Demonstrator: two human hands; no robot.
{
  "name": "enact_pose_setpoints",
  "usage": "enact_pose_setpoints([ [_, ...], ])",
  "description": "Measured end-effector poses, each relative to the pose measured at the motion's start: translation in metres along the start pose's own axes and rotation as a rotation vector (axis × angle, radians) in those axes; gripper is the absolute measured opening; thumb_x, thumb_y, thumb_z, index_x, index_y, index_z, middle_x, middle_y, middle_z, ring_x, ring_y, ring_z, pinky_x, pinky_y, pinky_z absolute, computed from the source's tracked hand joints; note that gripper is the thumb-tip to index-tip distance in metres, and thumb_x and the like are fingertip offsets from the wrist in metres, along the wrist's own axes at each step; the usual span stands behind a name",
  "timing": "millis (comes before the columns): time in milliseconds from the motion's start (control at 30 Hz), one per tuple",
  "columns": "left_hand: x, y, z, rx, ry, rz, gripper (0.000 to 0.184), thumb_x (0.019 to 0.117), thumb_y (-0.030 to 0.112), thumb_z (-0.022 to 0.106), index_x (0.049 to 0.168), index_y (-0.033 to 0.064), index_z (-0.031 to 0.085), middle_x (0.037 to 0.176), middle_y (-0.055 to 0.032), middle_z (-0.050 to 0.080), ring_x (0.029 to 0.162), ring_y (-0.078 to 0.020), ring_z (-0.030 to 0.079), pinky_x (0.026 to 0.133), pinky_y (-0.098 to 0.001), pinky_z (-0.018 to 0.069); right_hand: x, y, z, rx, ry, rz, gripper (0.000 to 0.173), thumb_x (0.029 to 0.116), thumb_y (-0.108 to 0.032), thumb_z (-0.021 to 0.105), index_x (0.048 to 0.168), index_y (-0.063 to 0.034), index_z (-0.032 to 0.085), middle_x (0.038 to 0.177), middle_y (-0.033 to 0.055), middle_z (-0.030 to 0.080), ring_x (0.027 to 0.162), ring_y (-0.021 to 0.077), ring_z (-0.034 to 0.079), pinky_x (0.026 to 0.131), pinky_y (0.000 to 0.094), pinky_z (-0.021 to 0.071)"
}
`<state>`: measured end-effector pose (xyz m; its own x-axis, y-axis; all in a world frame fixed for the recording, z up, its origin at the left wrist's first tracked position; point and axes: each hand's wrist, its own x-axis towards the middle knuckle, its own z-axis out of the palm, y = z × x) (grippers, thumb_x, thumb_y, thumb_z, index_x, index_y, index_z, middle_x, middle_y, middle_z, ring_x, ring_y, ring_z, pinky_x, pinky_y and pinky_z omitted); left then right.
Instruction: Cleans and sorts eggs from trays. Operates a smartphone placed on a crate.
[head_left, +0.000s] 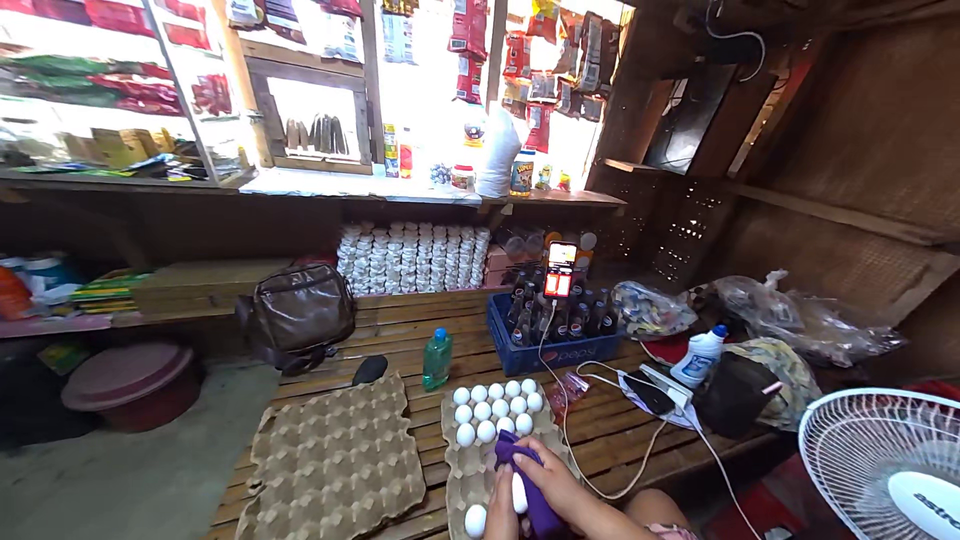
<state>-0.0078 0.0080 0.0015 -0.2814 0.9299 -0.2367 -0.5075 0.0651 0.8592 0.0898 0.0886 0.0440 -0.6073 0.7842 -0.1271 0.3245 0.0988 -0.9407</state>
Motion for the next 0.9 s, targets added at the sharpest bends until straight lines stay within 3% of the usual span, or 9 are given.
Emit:
enact_pose_setpoints([
  [67,0.0,0.001,-0.001,-0.068,-0.002,-0.02,0.053,0.1106,0.035,0.02,0.137,-0.0025,0.047,0.105,-0.0119,0.064,0.086,-0.0134,0.063,0.075,-0.0335,0.0543,-0.004,-0.002,0.002,0.126,0.009,0.049,0.035,0.1065,-0.024,0.048,0.132,-0.0003,0.054,0.121,0.0163,0.063,0.11,0.0192,0.063,0.099,0.0401,0.051],
  [133,-0.001,0.004,0.003,-0.163,0.068,-0.033,0.051,0.1114,0.037,0.017,0.118,0.0031,0.055,0.088,-0.0046,0.067,0.076,-0.0099,0.065,0.068,-0.0297,0.0557,-0.011,0.001,0.008,0.151,0.035,0.038,0.041,0.1077,-0.027,0.044,0.138,-0.0007,0.05,0.125,0.0168,0.063,0.112,0.0192,0.064,0.1,0.0407,0.0512],
  [200,-0.002,0.007,0.002,-0.295,0.115,-0.026,0.05,0.1115,0.036,0.017,0.115,0.0042,0.055,0.09,-0.0037,0.066,0.082,-0.0102,0.066,0.075,-0.0314,0.0566,-0.02,0.01,0.018,0.105,0.073,-0.026,0.046,0.1073,-0.028,0.044,0.142,0.0018,0.047,0.133,0.0208,0.059,0.121,0.0228,0.061,0.106,0.0421,0.0484],
  [333,-0.001,0.011,0.001,-0.442,0.212,-0.073,0.057,0.1111,0.044,0.017,0.123,0.0022,0.053,0.099,-0.0086,0.066,0.09,-0.0142,0.066,0.081,-0.0367,0.0561,-0.03,0.028,0.033,-0.136,0.12,-0.206,0.052,0.1028,-0.026,0.054,0.142,0.0079,0.049,0.143,0.0315,0.049,0.136,0.0387,0.048,0.116,0.0496,0.0377],
  [567,-0.005,0.003,0.001,-0.122,0.036,-0.002,0.062,0.1106,0.038,0.005,0.144,0.0015,0.042,0.124,-0.0141,0.063,0.112,-0.0151,0.062,0.099,-0.0373,0.0512,-0.023,0.015,0.021,-0.394,0.11,-0.37,0.035,0.0996,-0.029,0.061,0.129,-0.01,0.068,0.145,0.0264,0.05,0.134,0.0404,0.05,0.111,0.0543,0.0429],
  [633,-0.003,0.0,-0.001,-0.023,-0.01,-0.041,0.06,0.1107,0.037,0.009,0.14,0.0005,0.046,0.116,-0.014,0.065,0.104,-0.0162,0.063,0.092,-0.0384,0.0533,-0.017,0.009,0.011,-0.38,0.075,-0.303,0.035,0.1,-0.031,0.06,0.127,-0.0095,0.069,0.141,0.0228,0.055,0.132,0.0365,0.052,0.11,0.053,0.0431],
  [733,0.0,-0.004,0.0,0.074,-0.017,-0.076,0.054,0.111,0.04,0.017,0.128,0.003,0.052,0.086,-0.0059,0.063,0.068,-0.0109,0.058,0.062,-0.0306,0.0506,-0.006,0.01,-0.001,-0.255,0.028,-0.167,0.041,0.1029,-0.032,0.055,0.131,-0.004,0.064,0.136,0.0213,0.058,0.129,0.0312,0.054,0.11,0.0477,0.0431],
  [833,0.0,-0.003,0.0,0.035,-0.046,-0.053,0.056,0.111,0.037,0.019,0.144,-0.0027,0.04,0.108,-0.0135,0.062,0.086,-0.014,0.061,0.076,-0.0344,0.0528,-0.007,0.013,-0.001,-0.012,0.044,-0.036,0.043,0.1057,-0.029,0.049,0.137,0.0003,0.056,0.136,0.0221,0.057,0.127,0.0269,0.057,0.11,0.0438,0.044],
  [900,0.0,-0.002,0.002,-0.087,-0.008,-0.051,0.059,0.1114,0.04,0.015,0.141,-0.0028,0.043,0.113,-0.0152,0.065,0.097,-0.017,0.065,0.087,-0.0389,0.0549,-0.013,0.015,0.004,0.051,0.064,0.01,0.046,0.1077,-0.029,0.045,0.141,0.0017,0.05,0.137,0.0229,0.057,0.126,0.0263,0.058,0.11,0.0432,0.0443],
])
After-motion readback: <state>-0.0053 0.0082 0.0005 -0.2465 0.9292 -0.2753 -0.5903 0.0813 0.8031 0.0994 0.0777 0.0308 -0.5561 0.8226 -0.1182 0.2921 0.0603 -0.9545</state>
